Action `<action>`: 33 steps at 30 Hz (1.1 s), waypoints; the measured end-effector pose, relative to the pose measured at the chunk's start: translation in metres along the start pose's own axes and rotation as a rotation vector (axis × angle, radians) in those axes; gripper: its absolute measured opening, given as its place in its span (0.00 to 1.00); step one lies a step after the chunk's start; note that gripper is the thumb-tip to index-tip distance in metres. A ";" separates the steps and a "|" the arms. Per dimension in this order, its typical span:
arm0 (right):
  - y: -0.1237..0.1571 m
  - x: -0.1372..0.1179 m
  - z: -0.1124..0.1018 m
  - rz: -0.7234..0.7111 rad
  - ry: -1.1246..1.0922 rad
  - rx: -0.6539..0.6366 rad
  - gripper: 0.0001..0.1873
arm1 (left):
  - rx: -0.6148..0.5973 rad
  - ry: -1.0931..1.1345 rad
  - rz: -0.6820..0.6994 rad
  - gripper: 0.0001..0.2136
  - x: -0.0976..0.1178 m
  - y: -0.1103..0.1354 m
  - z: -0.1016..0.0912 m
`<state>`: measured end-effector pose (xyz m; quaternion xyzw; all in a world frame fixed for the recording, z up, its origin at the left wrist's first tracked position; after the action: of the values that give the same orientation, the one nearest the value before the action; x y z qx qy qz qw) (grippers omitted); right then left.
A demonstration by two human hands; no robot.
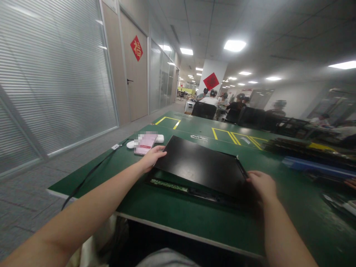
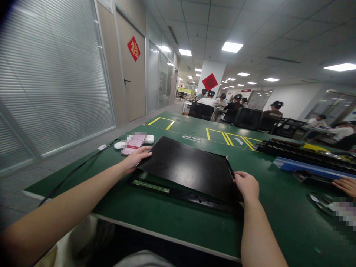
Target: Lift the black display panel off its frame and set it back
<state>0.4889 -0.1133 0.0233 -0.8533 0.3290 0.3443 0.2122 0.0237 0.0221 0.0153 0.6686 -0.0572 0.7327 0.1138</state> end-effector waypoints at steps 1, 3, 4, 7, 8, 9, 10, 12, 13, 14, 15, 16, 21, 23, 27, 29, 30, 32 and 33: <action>0.000 0.000 0.000 0.006 -0.004 -0.002 0.19 | 0.002 -0.011 0.006 0.21 0.000 0.000 0.000; 0.001 0.000 0.000 0.024 -0.011 -0.011 0.19 | 0.002 -0.030 0.020 0.21 0.000 0.000 -0.001; 0.002 -0.001 -0.001 0.027 -0.012 -0.013 0.19 | 0.004 -0.037 0.032 0.21 0.001 0.000 -0.001; 0.003 -0.002 -0.001 0.037 -0.004 -0.023 0.19 | 0.021 -0.066 0.082 0.21 0.003 0.000 -0.001; 0.002 -0.003 -0.002 0.038 -0.002 -0.024 0.19 | 0.024 -0.086 0.100 0.21 0.004 0.000 -0.002; 0.002 -0.003 -0.002 0.040 -0.002 -0.027 0.19 | 0.022 -0.114 0.117 0.20 0.005 0.000 -0.002; 0.002 -0.003 -0.002 0.042 -0.002 -0.028 0.19 | 0.016 -0.151 0.133 0.20 0.006 0.000 -0.002; 0.002 -0.003 -0.002 0.047 0.004 -0.027 0.19 | 0.018 -0.250 0.166 0.17 0.008 0.001 -0.002; 0.001 -0.003 -0.002 0.051 0.008 -0.027 0.18 | 0.040 -0.307 0.186 0.16 0.009 0.001 -0.003; 0.001 -0.003 -0.002 0.057 0.011 -0.028 0.18 | 0.075 -0.366 0.207 0.14 0.010 0.001 -0.004; 0.001 -0.003 -0.001 0.065 0.012 -0.031 0.18 | 0.115 -0.423 0.227 0.12 0.011 0.001 -0.006; 0.002 -0.003 -0.001 0.070 0.012 -0.033 0.18 | 0.151 -0.474 0.243 0.10 0.012 0.001 -0.007; 0.001 -0.003 -0.001 0.069 0.004 -0.032 0.18 | 0.147 -0.601 0.288 0.05 0.010 -0.002 -0.008; 0.001 -0.002 -0.001 0.084 -0.012 -0.035 0.18 | 0.147 -0.641 0.310 0.04 0.009 -0.004 -0.009; -0.001 0.001 0.000 0.079 -0.041 -0.036 0.18 | 0.158 -0.839 0.311 0.10 0.004 -0.012 -0.012; -0.003 0.003 0.001 0.079 -0.037 -0.036 0.18 | 0.150 -0.971 0.301 0.14 0.001 -0.016 -0.013; -0.004 0.004 0.001 0.084 -0.034 -0.037 0.18 | 0.150 -1.030 0.295 0.16 -0.001 -0.018 -0.013; -0.005 0.006 0.001 0.098 -0.037 -0.039 0.18 | 0.157 -1.124 0.281 0.18 -0.004 -0.020 -0.014; -0.006 0.007 0.001 0.104 -0.042 -0.042 0.18 | 0.161 -1.158 0.277 0.19 -0.005 -0.021 -0.015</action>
<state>0.4966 -0.1111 0.0182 -0.8318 0.3611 0.3796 0.1832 0.0148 0.0459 0.0071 0.9518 -0.1409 0.2595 -0.0834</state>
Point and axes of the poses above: each hand's wrist, its own y-axis away from the middle knuckle, its own z-axis out of the palm, x = y × z, the point moved 4 cm from there along -y, towards the middle knuckle, and after that the axes turned 11 degrees about -y, right-handed, at the moved point
